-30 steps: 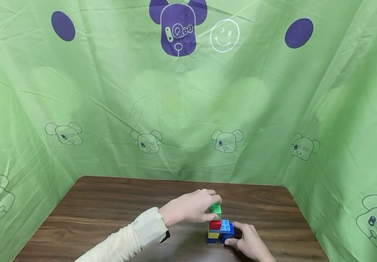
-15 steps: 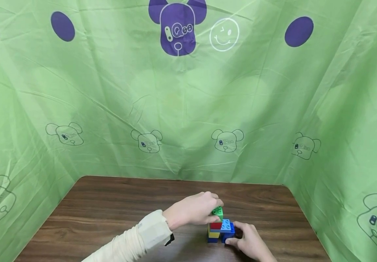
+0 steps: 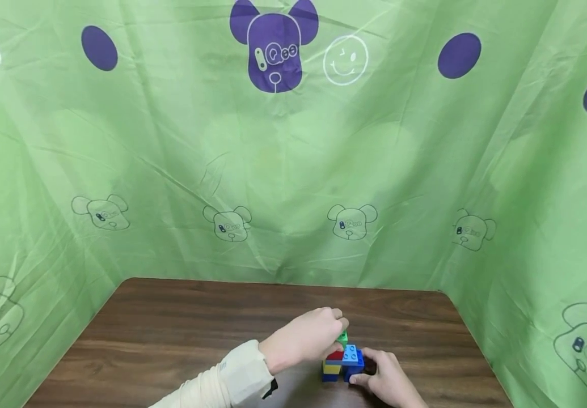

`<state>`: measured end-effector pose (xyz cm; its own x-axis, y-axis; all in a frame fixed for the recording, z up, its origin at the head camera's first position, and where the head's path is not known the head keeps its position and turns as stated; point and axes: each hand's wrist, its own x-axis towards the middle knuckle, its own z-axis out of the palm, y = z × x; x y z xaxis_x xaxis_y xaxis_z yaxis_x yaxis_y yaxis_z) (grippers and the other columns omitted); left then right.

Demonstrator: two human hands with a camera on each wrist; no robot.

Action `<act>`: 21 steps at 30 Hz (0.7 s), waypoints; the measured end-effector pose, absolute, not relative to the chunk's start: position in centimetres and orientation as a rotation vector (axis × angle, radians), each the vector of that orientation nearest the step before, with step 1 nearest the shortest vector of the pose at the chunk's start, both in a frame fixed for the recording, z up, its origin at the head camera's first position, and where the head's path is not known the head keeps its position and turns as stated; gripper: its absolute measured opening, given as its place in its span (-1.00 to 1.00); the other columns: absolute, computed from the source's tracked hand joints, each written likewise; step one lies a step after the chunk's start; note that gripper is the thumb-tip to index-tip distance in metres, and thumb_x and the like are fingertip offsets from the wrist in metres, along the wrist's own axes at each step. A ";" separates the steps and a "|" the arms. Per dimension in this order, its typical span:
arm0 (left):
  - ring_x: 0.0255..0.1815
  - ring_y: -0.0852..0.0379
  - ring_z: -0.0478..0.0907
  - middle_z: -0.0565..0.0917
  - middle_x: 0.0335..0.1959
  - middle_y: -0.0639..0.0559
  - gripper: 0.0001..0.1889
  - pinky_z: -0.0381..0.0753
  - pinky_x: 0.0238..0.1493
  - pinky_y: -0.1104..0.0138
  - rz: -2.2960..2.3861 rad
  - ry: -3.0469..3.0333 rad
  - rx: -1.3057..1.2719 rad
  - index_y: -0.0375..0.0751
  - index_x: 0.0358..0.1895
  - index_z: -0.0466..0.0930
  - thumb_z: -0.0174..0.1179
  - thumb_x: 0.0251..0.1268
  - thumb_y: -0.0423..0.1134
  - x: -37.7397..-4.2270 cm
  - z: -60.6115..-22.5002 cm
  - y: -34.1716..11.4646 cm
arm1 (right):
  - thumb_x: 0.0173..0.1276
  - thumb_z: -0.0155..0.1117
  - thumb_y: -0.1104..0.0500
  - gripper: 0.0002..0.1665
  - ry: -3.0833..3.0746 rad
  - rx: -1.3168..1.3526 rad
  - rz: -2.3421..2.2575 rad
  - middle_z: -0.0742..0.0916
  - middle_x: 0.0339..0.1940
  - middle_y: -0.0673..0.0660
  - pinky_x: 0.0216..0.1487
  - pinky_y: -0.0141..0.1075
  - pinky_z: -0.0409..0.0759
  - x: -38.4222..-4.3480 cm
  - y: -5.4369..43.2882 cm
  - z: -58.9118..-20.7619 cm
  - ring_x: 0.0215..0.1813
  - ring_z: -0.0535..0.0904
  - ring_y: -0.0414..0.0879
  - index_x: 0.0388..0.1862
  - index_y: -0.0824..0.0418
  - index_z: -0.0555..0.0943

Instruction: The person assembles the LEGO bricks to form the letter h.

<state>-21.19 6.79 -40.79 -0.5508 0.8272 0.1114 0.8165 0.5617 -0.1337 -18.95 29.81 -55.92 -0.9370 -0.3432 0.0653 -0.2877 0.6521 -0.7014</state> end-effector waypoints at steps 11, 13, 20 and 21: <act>-0.37 0.37 0.47 0.59 -0.33 0.22 -0.82 0.54 -0.27 0.56 0.029 -2.632 -1.358 0.02 -0.22 0.67 0.40 0.28 -0.01 -21.2 -41.6 6.8 | 0.19 0.55 -0.09 -0.51 2.802 -0.561 -1.147 0.80 -0.21 -0.10 -0.16 -0.34 0.63 -18.8 29.9 -56.1 -0.19 0.63 -0.39 -0.03 0.17 0.70; -0.39 0.38 0.43 0.58 -0.33 0.23 -0.80 0.51 -0.31 0.57 0.014 -2.661 -1.359 0.02 -0.20 0.68 0.40 0.28 0.00 -21.2 -41.6 6.7 | 0.20 0.54 -0.10 -0.52 2.783 -0.559 -1.153 0.79 -0.21 -0.10 -0.16 -0.33 0.63 -18.7 29.9 -56.2 -0.19 0.63 -0.39 -0.03 0.15 0.69; -0.40 0.40 0.40 0.59 -0.31 0.23 -0.76 0.47 -0.34 0.58 -0.020 -2.702 -1.368 0.03 -0.11 0.68 0.40 0.29 0.02 -21.3 -41.4 6.6 | 0.18 0.55 -0.13 -0.50 2.797 -0.548 -1.120 0.79 -0.21 -0.10 -0.15 -0.33 0.63 -18.8 30.0 -56.1 -0.19 0.62 -0.39 -0.02 0.13 0.69; -0.39 0.40 0.40 0.59 -0.29 0.24 -0.76 0.47 -0.34 0.58 -0.035 -2.709 -1.366 0.03 -0.10 0.68 0.39 0.29 0.02 -21.4 -41.5 6.6 | 0.18 0.55 -0.13 -0.49 2.800 -0.548 -1.115 0.79 -0.21 -0.10 -0.14 -0.32 0.63 -18.8 30.0 -56.0 -0.19 0.62 -0.39 -0.02 0.14 0.69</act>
